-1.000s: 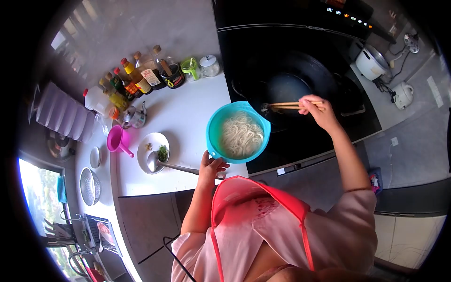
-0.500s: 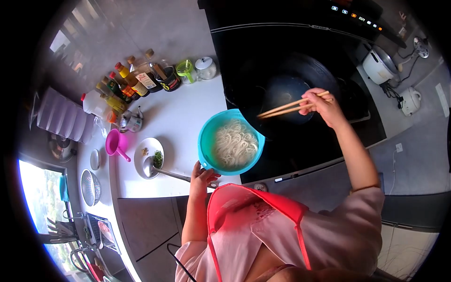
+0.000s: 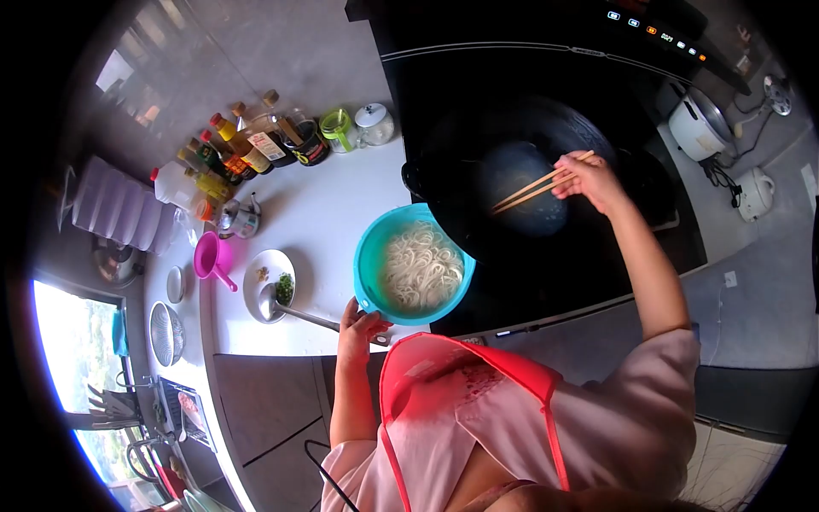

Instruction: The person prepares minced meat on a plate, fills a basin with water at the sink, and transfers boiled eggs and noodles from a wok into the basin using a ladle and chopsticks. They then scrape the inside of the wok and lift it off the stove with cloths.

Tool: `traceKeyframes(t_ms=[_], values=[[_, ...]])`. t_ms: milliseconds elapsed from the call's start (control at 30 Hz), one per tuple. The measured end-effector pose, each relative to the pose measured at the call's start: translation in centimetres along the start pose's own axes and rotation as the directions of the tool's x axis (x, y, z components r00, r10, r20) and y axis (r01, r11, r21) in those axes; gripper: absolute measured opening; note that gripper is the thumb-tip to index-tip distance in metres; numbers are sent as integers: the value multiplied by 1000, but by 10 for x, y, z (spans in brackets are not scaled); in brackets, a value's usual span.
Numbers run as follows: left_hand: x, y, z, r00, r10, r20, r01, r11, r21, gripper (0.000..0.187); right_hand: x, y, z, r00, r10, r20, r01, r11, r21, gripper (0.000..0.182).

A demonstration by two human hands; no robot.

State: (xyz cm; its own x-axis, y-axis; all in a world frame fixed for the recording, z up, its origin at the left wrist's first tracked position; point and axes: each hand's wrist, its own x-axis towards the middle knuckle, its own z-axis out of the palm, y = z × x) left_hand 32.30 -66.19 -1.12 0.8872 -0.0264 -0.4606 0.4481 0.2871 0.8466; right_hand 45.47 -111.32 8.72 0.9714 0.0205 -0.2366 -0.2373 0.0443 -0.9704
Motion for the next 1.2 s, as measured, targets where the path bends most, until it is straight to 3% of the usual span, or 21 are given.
traceKeyframes(t_ms=[33,100,167,233,367,433,500,600,700,833,1067,1133,1200], values=[[0,0,0,1000,0,4,0,1000,1,47,4,-2,-8,997,-6,-81,0,997,-74,24],[0,1,1,1000,4,5,-4,1000,-2,47,10,-5,-9,996,-29,-90,21,996,-88,25],[0,-1,1,1000,8,-20,-8,1000,-8,47,14,-6,7,973,-184,-142,191,981,41,27],[2,-3,0,1000,17,-5,-17,1000,-14,47,28,7,16,961,-233,-149,247,965,83,28],[2,-6,-4,999,23,22,-23,1000,-10,48,31,20,13,955,-191,-226,200,980,16,28],[2,-8,-4,1000,18,-2,-18,1000,-20,48,30,18,-6,983,-70,-172,65,997,-36,28],[2,-9,-4,1000,11,-24,-11,1000,-24,48,32,15,-8,976,-110,-187,100,993,-65,26],[3,-7,-1,999,30,-12,-30,999,-33,47,33,10,19,960,-223,-171,245,962,124,25],[3,-9,-3,999,40,-23,-41,999,-33,46,35,19,25,964,-152,-217,178,978,104,25],[1,-12,-3,999,45,-16,-46,998,-53,45,22,9,-25,972,-70,-226,63,997,-38,23],[0,-9,-1,999,43,-22,-44,998,-48,46,-18,-40,-95,981,-103,-164,80,986,-143,23],[2,-11,-4,999,39,-20,-40,998,-45,45,-16,-31,-98,974,-16,-224,-30,980,-196,23],[3,-12,-4,999,37,-19,-38,998,-43,45,-3,-13,-89,974,20,-224,-48,991,-121,22]])
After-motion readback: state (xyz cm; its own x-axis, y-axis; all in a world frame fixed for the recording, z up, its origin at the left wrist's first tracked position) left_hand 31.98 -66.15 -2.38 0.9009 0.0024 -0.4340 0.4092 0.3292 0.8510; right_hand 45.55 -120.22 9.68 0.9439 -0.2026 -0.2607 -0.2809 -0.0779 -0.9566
